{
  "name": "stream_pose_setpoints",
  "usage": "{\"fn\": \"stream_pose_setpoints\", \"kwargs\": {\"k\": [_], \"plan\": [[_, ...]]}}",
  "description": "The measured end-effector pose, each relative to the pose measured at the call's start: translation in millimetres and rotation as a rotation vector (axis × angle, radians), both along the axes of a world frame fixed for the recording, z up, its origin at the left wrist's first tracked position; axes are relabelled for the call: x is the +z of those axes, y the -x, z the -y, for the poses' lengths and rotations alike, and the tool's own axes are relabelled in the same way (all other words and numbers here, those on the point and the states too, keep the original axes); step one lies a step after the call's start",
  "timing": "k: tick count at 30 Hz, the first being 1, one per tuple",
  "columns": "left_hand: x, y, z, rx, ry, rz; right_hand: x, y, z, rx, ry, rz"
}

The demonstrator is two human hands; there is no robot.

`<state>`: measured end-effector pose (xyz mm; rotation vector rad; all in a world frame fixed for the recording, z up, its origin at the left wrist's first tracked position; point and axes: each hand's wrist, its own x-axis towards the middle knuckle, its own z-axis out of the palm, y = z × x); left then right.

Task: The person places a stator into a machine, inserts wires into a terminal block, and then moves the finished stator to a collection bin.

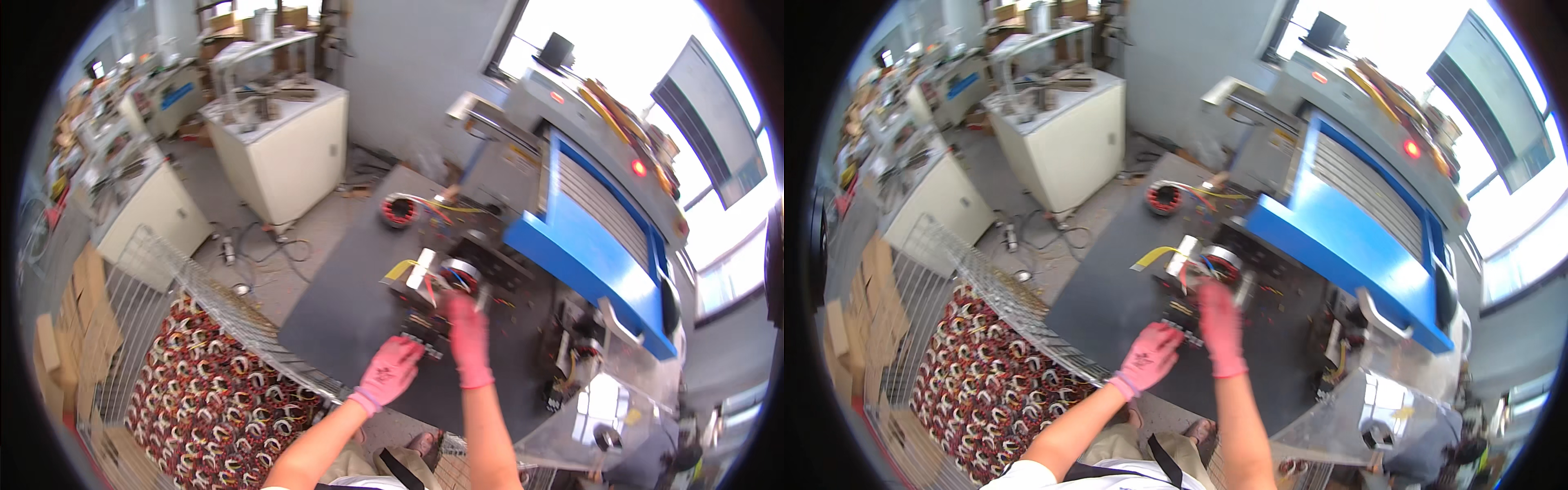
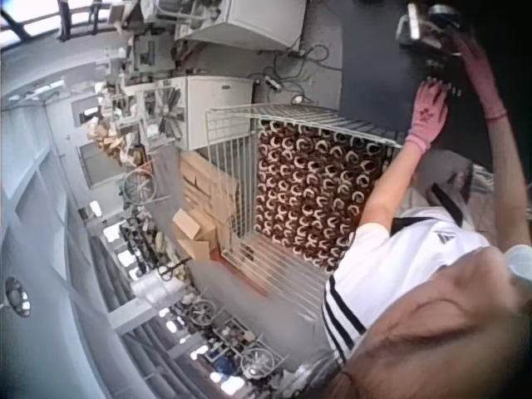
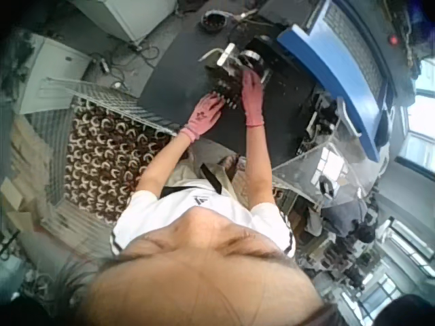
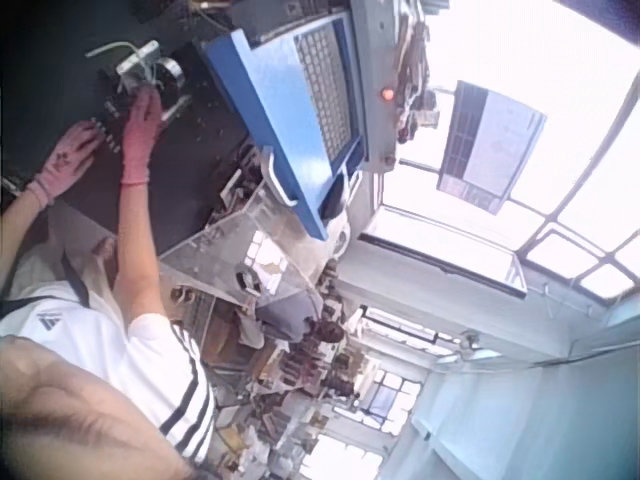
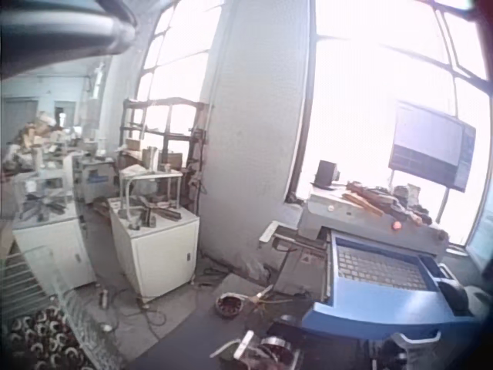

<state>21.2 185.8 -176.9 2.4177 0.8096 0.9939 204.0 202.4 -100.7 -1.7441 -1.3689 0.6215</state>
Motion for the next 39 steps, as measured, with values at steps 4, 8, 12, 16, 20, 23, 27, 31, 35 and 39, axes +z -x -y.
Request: {"fn": "stream_pose_setpoints", "kwargs": {"k": [4, 8, 12, 16, 20, 23, 27, 31, 35, 39], "plan": [[-3.0, 6.5, 12.2, 0.042, -0.015, 0.010, 19.2, -28.5, -46.7, -0.031, -0.352, 0.584], [-6.3, 1.0, 22.1, -0.004, 0.026, 0.087, 6.8, -56.2, -52.3, 0.063, -0.051, 0.597], [33.5, 15.5, 68.4, 0.078, 0.608, 0.540, 45.3, -6.8, 20.0, 0.133, 0.300, 0.247], [69.9, 24.3, 107.6, -0.618, 1.837, 1.749, 50.9, 38.3, 114.3, 0.360, 0.202, -0.089], [39.1, 26.7, 166.0, -0.312, 1.533, 1.759, 20.5, 42.0, 135.6, 0.628, -0.070, 0.537], [61.3, 44.8, 231.0, -0.211, 1.689, 1.678, 108.1, 99.0, 173.8, 0.553, 0.264, -0.580], [76.1, 33.8, 289.8, 0.016, 1.509, 1.986, 72.1, 93.1, 199.4, 0.434, 0.374, -0.865], [47.8, 40.1, 320.0, -0.459, 1.302, 2.140, 48.0, 100.3, 203.2, 0.692, 0.704, -1.223], [99.4, 61.2, 358.7, 0.140, 1.254, 2.291, 70.6, 158.1, 244.0, 0.845, 0.402, -0.892], [63.6, 87.9, 371.0, -0.058, 1.136, 2.364, 68.5, 200.6, 267.1, 0.893, 0.173, -0.578]]}}
